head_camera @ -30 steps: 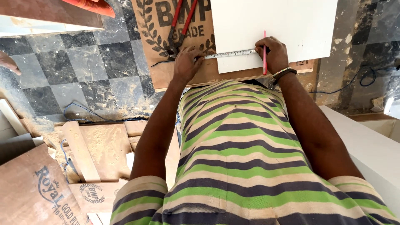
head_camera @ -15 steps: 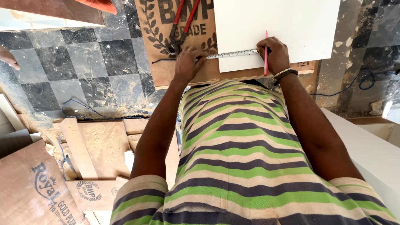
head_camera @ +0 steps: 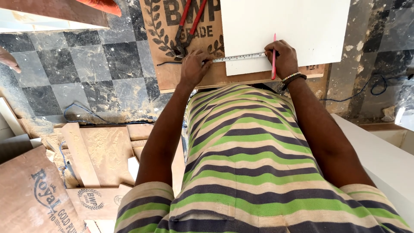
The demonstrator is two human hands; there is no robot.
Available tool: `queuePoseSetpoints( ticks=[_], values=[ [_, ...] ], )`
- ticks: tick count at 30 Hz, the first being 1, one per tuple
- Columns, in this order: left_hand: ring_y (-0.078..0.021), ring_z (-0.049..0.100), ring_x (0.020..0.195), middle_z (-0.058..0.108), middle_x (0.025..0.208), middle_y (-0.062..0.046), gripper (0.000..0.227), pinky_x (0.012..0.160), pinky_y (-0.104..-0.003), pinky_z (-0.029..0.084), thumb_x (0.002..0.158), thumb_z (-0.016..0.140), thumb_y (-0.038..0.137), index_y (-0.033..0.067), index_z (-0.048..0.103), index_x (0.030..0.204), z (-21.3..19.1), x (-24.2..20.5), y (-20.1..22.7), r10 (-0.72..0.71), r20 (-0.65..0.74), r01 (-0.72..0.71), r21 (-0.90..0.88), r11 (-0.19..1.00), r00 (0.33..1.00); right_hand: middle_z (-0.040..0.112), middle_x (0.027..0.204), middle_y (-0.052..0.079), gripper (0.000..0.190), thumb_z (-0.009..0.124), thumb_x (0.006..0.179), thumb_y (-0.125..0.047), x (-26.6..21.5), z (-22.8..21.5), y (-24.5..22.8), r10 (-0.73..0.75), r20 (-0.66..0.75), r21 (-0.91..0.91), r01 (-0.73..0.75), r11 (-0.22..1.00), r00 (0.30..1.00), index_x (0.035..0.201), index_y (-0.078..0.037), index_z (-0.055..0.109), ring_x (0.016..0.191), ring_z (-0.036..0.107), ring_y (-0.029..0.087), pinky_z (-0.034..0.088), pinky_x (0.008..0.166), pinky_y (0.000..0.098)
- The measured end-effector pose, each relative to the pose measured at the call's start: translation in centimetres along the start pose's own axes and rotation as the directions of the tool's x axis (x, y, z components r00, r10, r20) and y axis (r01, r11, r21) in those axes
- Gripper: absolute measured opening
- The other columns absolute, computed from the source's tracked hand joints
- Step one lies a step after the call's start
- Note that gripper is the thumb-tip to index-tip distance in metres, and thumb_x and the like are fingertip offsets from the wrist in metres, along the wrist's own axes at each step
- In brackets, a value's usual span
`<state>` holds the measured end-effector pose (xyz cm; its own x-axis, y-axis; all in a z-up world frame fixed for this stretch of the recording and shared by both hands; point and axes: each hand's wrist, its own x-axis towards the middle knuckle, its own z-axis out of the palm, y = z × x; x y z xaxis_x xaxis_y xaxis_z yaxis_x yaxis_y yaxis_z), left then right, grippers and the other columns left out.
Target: The recorder uses a measuring tape and pencil to mark measurements on a white board and subsequently uses a hammer on the board as part of furniture fabrication.
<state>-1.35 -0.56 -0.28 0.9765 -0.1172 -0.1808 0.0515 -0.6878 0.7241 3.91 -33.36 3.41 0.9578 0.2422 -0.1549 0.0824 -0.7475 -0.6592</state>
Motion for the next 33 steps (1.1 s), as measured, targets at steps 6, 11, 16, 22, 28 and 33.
queuePoseSetpoints(
  ticks=[6, 11, 16, 22, 28, 33],
  values=[
    [-0.0324, 0.062, 0.100, 0.069, 0.096, -0.009, 0.015, 0.089, -0.047, 0.049, 0.091, 0.073, 0.020, 0.0087, 0.077, 0.099, -0.2, -0.4, 0.4, 0.039, -0.042, -0.040, -0.018, 0.999, 0.998, 0.071, 0.099, 0.011, 0.007, 0.077, 0.097, -0.007, -0.2, -0.1, 0.0, 0.003, -0.003, 0.019, -0.003, 1.000, 1.000, 0.101, -0.003, 0.074, 0.087, 0.072, 0.021, 0.060, 0.079, 0.0354],
    [-0.0369, 0.060, 0.101, 0.067, 0.098, -0.012, 0.016, 0.090, -0.051, 0.046, 0.095, 0.071, 0.022, 0.0084, 0.076, 0.102, 0.0, -0.5, 1.4, 0.098, -0.064, -0.098, 0.007, 0.995, 0.993, 0.075, 0.102, 0.008, 0.006, 0.072, 0.102, -0.011, -1.0, 0.1, 8.0, 0.149, -0.252, 0.252, -0.084, 0.964, 0.956, 0.102, -0.005, 0.074, 0.090, 0.073, 0.018, 0.063, 0.082, 0.0339],
    [-0.0315, 0.063, 0.100, 0.066, 0.097, -0.009, 0.017, 0.091, -0.047, 0.048, 0.097, 0.067, 0.024, 0.0085, 0.073, 0.100, 2.0, 1.3, 7.4, -0.038, 0.019, 0.040, -0.074, 0.996, 0.999, 0.078, 0.102, 0.011, 0.014, 0.072, 0.100, -0.017, -4.0, -4.1, 15.5, 0.398, -0.635, 0.682, 0.239, 0.691, 0.662, 0.093, -0.005, 0.074, 0.077, 0.076, 0.022, 0.067, 0.079, 0.0379],
    [-0.0270, 0.064, 0.096, 0.068, 0.094, -0.005, 0.015, 0.089, -0.045, 0.050, 0.096, 0.069, 0.024, 0.0119, 0.076, 0.095, 7.8, 5.8, 13.3, 0.167, 0.084, -0.174, 0.086, 0.981, 0.982, 0.077, 0.101, 0.009, 0.031, 0.067, 0.110, -0.037, -6.6, -9.2, 18.0, 0.226, -0.638, 0.436, 0.105, 0.894, 0.736, 0.112, -0.006, 0.072, 0.097, 0.077, 0.018, 0.067, 0.088, 0.0350],
    [-0.0258, 0.064, 0.094, 0.069, 0.095, -0.005, 0.011, 0.088, -0.045, 0.050, 0.096, 0.070, 0.021, 0.0120, 0.077, 0.095, 12.0, 8.1, 14.0, 0.095, 0.174, -0.135, 0.234, 0.963, 0.980, 0.077, 0.099, 0.007, 0.027, 0.076, 0.105, -0.036, -6.9, -10.0, 23.2, 0.249, -0.631, 0.272, -0.091, 0.958, 0.735, 0.108, -0.009, 0.072, 0.091, 0.074, 0.014, 0.066, 0.079, 0.0320],
    [-0.0276, 0.062, 0.096, 0.067, 0.097, -0.006, 0.011, 0.089, -0.045, 0.048, 0.095, 0.071, 0.020, 0.0098, 0.075, 0.095, 11.7, 7.5, 15.6, 0.045, 0.047, -0.054, 0.217, 0.975, 0.998, 0.074, 0.105, 0.005, 0.026, 0.070, 0.104, -0.037, -5.0, -12.1, 21.5, 0.255, -0.269, 0.266, -0.183, 0.946, 0.929, 0.110, -0.012, 0.073, 0.088, 0.070, 0.012, 0.062, 0.077, 0.0283]
  ],
)
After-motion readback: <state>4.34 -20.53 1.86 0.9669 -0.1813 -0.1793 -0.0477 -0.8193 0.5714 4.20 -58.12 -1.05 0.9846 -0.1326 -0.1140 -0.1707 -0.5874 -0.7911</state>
